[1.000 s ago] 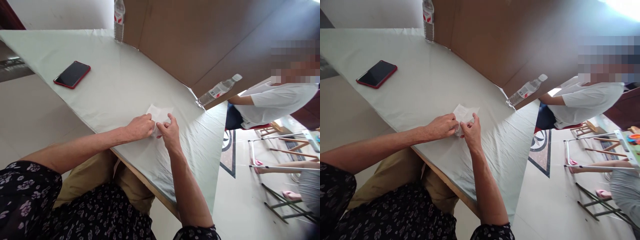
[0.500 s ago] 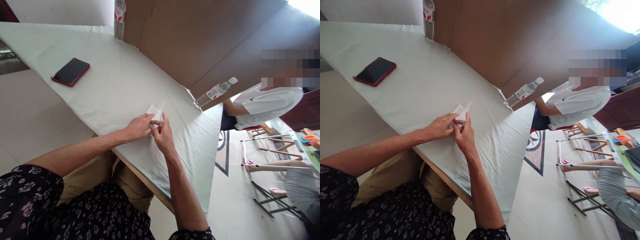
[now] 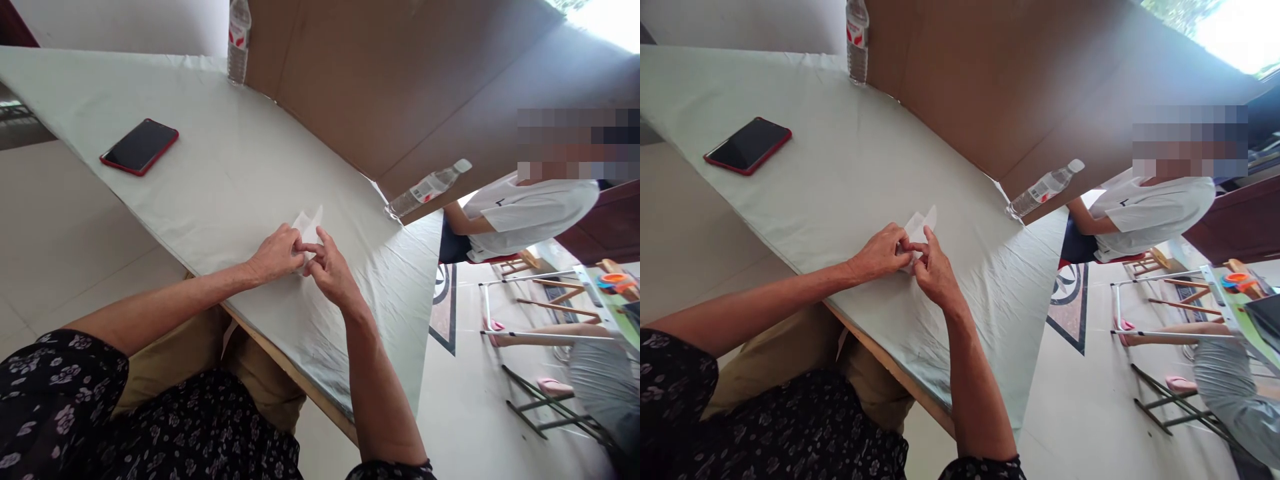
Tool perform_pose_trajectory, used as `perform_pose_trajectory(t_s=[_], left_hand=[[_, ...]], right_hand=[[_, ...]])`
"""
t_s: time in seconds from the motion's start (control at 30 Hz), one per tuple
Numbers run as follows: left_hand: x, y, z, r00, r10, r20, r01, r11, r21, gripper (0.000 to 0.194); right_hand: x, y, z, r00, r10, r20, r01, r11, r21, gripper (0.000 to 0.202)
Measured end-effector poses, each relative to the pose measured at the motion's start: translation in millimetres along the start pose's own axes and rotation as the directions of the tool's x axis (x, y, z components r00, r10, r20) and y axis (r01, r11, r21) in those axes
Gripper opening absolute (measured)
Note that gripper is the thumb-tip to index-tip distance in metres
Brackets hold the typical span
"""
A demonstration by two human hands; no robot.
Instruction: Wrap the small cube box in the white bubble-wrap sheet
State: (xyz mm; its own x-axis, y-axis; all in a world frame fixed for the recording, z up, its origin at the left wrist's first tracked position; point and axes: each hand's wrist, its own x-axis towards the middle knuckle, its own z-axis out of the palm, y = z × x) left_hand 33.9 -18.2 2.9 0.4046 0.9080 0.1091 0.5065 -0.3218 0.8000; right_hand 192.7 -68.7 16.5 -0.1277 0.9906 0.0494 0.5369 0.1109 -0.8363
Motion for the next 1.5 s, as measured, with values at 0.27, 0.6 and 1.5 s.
perform_pose_trajectory(t_s=[0.27,0.6,1.5], left_hand=[[0.2,-0.9,-4.4,0.995,0.062,0.077,-0.074,0.985,0.157,0.019],[5.8,3.7,-12.0,0.909,0.314,0.273,-0.406,0.815,0.413,0.034],[5.1,-5.8,-3.7,0.931,0.281,0.234,-0.340,0.899,0.275,0.014]], right_hand=[[13.7,26.3,-5.5,0.950,-0.010,-0.311,0.009,1.000,-0.002,0.059],[38.6,50.6,-5.8,0.987,-0.049,-0.156,0.044,0.998,-0.033,0.050],[95.8,36.4,-13.4,0.974,0.199,-0.104,-0.126,0.866,0.483,0.031]])
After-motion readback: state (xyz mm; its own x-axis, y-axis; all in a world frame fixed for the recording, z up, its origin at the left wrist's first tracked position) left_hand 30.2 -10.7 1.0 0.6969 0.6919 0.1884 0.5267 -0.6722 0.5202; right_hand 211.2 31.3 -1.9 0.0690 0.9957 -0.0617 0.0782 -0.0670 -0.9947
